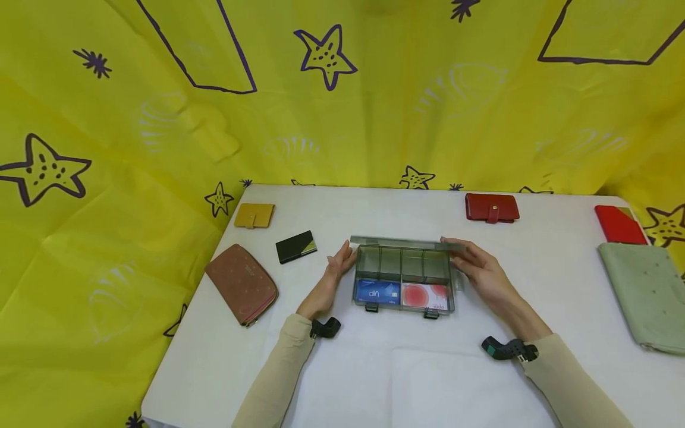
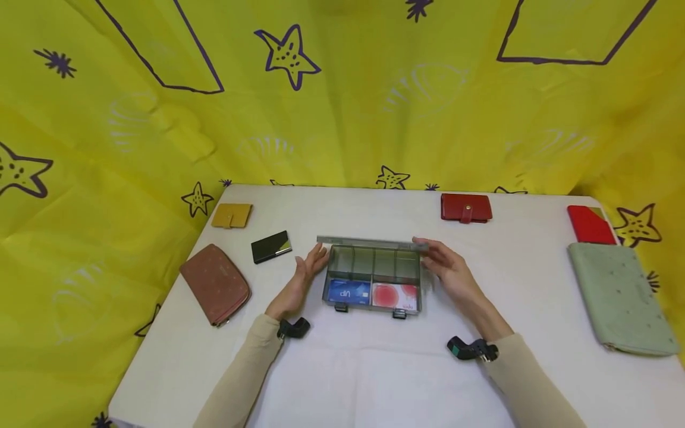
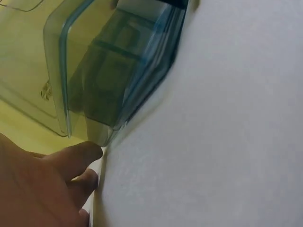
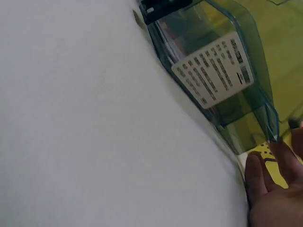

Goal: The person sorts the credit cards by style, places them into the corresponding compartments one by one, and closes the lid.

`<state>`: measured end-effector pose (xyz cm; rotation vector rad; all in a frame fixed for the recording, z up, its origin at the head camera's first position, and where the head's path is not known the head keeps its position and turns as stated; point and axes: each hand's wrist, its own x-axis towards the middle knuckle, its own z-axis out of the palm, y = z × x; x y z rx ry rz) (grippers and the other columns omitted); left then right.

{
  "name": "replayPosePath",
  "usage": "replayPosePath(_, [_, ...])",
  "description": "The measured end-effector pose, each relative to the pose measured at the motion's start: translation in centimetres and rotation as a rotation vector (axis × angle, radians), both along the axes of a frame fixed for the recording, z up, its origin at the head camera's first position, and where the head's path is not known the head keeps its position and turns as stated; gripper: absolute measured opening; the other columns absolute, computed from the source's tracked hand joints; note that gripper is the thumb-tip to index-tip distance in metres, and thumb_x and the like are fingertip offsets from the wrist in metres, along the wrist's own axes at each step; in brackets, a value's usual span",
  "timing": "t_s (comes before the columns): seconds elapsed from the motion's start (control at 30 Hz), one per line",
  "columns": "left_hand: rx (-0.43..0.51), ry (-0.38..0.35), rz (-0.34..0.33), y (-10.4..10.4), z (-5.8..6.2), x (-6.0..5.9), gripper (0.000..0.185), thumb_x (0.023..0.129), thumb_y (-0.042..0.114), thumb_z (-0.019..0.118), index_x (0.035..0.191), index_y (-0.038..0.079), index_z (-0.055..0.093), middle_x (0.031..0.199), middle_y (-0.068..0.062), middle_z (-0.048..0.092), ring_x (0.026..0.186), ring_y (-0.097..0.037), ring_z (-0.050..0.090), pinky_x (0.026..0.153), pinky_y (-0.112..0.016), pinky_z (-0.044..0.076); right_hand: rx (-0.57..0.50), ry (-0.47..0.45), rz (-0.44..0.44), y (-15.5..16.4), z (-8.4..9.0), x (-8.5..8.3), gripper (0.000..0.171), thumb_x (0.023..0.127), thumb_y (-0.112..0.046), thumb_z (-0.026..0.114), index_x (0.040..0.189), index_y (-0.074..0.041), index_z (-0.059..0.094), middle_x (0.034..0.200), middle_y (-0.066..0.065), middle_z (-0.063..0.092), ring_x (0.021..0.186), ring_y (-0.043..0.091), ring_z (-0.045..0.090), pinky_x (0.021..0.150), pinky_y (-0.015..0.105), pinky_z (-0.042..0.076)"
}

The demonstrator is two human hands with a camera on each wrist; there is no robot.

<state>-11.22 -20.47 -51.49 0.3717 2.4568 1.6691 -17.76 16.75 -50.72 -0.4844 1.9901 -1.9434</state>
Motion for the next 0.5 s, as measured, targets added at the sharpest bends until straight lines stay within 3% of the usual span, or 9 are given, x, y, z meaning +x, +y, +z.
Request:
replayPosePath(0.1, [0.012, -0.014, -0.013, -0.1, 0.1, -0.2, 0.077, 0.11, 0.063, 0.002, 0.173, 0.019, 0.002, 0.174, -0.018, 0.027, 0.164, -0.034, 0.022, 0.134, -0.061, 0.006, -0.034, 0.012, 0.042, 0.4, -0.3, 0.3, 0.048, 0.117, -0.024, 0.039, 0.153, 0.006, 0.047, 0.159, -0.008, 0.056, 0.14, -0.009, 0.048, 0.111, 0.007, 0.041])
replayPosePath(0.2, [-0.075, 0.006, -0.046, -0.1, 0.1, -0.4, 0.073, 0.114, 0.055, 0.034, 0.173, 0.024, 0.005, 0.176, -0.014, 0.023, 0.165, -0.029, 0.021, 0.136, -0.054, 0.003, 0.067, 0.096, 0.082, 0.6, -0.4, 0.6, 0.046, 0.115, -0.023, 0.049, 0.149, 0.008, 0.05, 0.165, 0.006, 0.05, 0.14, -0.015, 0.045, 0.112, 0.004, 0.038])
replayPosePath(0.3, [-0.162, 0.052, -0.091, 0.0, 0.0, -0.5, 0.078, 0.108, 0.044, 0.059, 0.172, 0.027, 0.018, 0.177, -0.008, 0.024, 0.166, -0.026, 0.014, 0.136, -0.05, -0.002, 0.177, 0.179, 0.111, 0.4, -0.3, 1.0, 0.045, 0.108, -0.012, 0.062, 0.149, 0.005, 0.052, 0.167, 0.02, 0.042, 0.139, -0.02, 0.039, 0.111, 0.002, 0.035])
replayPosePath(0.4, [-0.208, 0.106, -0.119, 0.0, 0.0, -0.5, 0.071, 0.107, 0.034, 0.064, 0.169, 0.026, 0.031, 0.176, -0.005, 0.028, 0.167, -0.029, 0.008, 0.135, -0.053, -0.005, 0.232, 0.223, 0.124, 0.3, -0.1, 1.2, 0.048, 0.107, -0.01, 0.063, 0.152, 0.0, 0.051, 0.167, 0.027, 0.037, 0.142, -0.018, 0.035, 0.111, 0.0, 0.033])
replayPosePath(0.5, [-0.218, 0.14, -0.137, 0.0, 0.0, -0.5, 0.067, 0.108, 0.042, 0.06, 0.168, 0.025, 0.034, 0.175, -0.005, 0.031, 0.167, -0.032, 0.008, 0.135, -0.056, -0.005, 0.321, 0.257, 0.128, 0.2, 0.2, 1.5, 0.049, 0.109, -0.015, 0.061, 0.156, -0.009, 0.049, 0.169, 0.024, 0.035, 0.156, 0.005, 0.034, 0.111, -0.001, 0.028])
